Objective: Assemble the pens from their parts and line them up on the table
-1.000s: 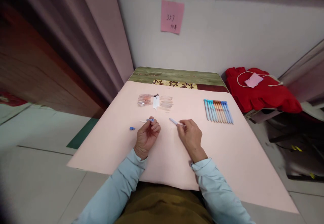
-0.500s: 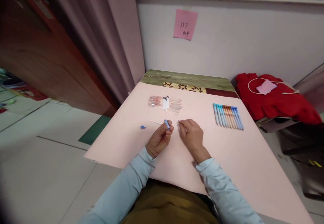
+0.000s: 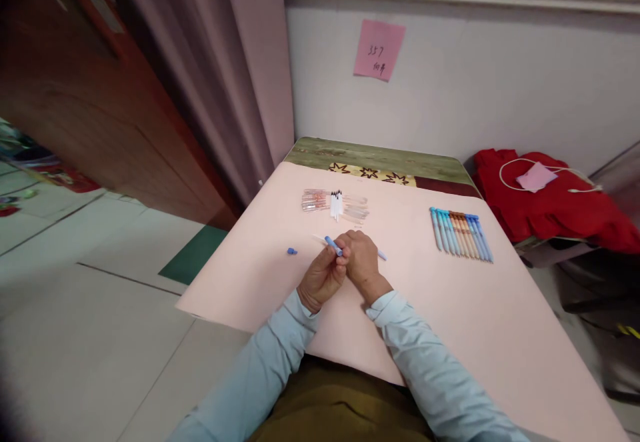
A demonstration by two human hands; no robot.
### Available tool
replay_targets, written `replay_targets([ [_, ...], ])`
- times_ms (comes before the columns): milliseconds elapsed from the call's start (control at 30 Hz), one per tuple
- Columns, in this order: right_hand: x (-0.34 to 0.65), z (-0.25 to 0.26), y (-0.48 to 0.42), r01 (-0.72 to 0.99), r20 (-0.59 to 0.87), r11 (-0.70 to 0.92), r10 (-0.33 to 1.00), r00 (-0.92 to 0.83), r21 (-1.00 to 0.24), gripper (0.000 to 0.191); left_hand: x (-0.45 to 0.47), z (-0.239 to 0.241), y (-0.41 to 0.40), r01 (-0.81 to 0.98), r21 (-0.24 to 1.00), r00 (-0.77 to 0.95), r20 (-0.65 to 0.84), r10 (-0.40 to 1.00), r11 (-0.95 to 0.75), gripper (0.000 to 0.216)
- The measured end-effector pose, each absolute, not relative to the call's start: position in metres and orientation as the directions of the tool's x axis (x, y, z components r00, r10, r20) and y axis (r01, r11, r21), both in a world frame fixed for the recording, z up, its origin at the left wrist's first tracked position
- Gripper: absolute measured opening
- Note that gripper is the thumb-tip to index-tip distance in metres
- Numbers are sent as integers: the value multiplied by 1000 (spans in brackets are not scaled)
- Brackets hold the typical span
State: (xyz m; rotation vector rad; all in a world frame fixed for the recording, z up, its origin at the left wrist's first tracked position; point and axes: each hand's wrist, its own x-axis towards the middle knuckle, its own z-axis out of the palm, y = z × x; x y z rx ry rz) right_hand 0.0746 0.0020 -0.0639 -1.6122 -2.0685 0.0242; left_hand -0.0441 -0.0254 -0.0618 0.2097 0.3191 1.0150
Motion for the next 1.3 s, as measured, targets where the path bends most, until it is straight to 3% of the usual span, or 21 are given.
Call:
replay_targets([
  [167, 108, -57, -10, 836, 397, 29, 889, 230, -548, 21, -40, -61, -17, -897, 256, 292, -271, 917, 361, 17],
  [300, 124, -54, -26, 690, 326, 53, 905, 271, -721, 22, -35, -62, -12, -907, 283, 235, -273, 933, 311, 19],
  [400, 118, -56, -35, 628, 297, 95, 928, 225, -772, 22, -33, -64, -13, -883, 318, 278, -241, 930, 346, 15],
  [533, 112, -58, -38, 599, 319, 181, 939, 132, -780, 23, -33, -66, -11, -897, 307, 233, -288, 929, 320, 17],
  [633, 123, -58, -34, 615, 348, 172, 920, 179, -770, 30, -34, -65, -7, -926, 278, 152, -343, 927, 255, 21],
  [733, 139, -61, -29, 778, 385, 80, 897, 216, -623, 28, -34, -63, -4, -943, 254, 114, -359, 926, 214, 24],
  [867, 148, -71, -24, 920, 351, 44, 931, 105, -390, 19, -33, -61, -3, -949, 244, 98, -377, 921, 201, 25],
  [933, 148, -76, -22, 922, 364, 46, 925, 106, -386, 17, -33, -62, -3, -952, 236, 94, -378, 921, 193, 25],
  [1000, 149, -78, -21, 887, 402, 42, 900, 166, -459, 18, -34, -62, -3, -955, 229, 93, -374, 923, 189, 25],
  [1067, 150, -77, -21, 779, 410, 51, 870, 273, -625, 20, -34, -62, -2, -956, 227, 92, -380, 920, 189, 26],
  [1167, 150, -73, -23, 393, 259, 92, 879, 399, -915, 25, -34, -60, -1, -957, 222, 85, -395, 915, 185, 28],
  [1233, 147, -70, -25, 121, 138, 96, 906, 401, -988, 27, -33, -59, -1, -960, 216, 79, -400, 913, 177, 28],
  [1300, 142, -65, -28, -20, 84, 100, 918, 388, -995, 30, -33, -58, 0, -961, 216, 71, -405, 912, 170, 28],
])
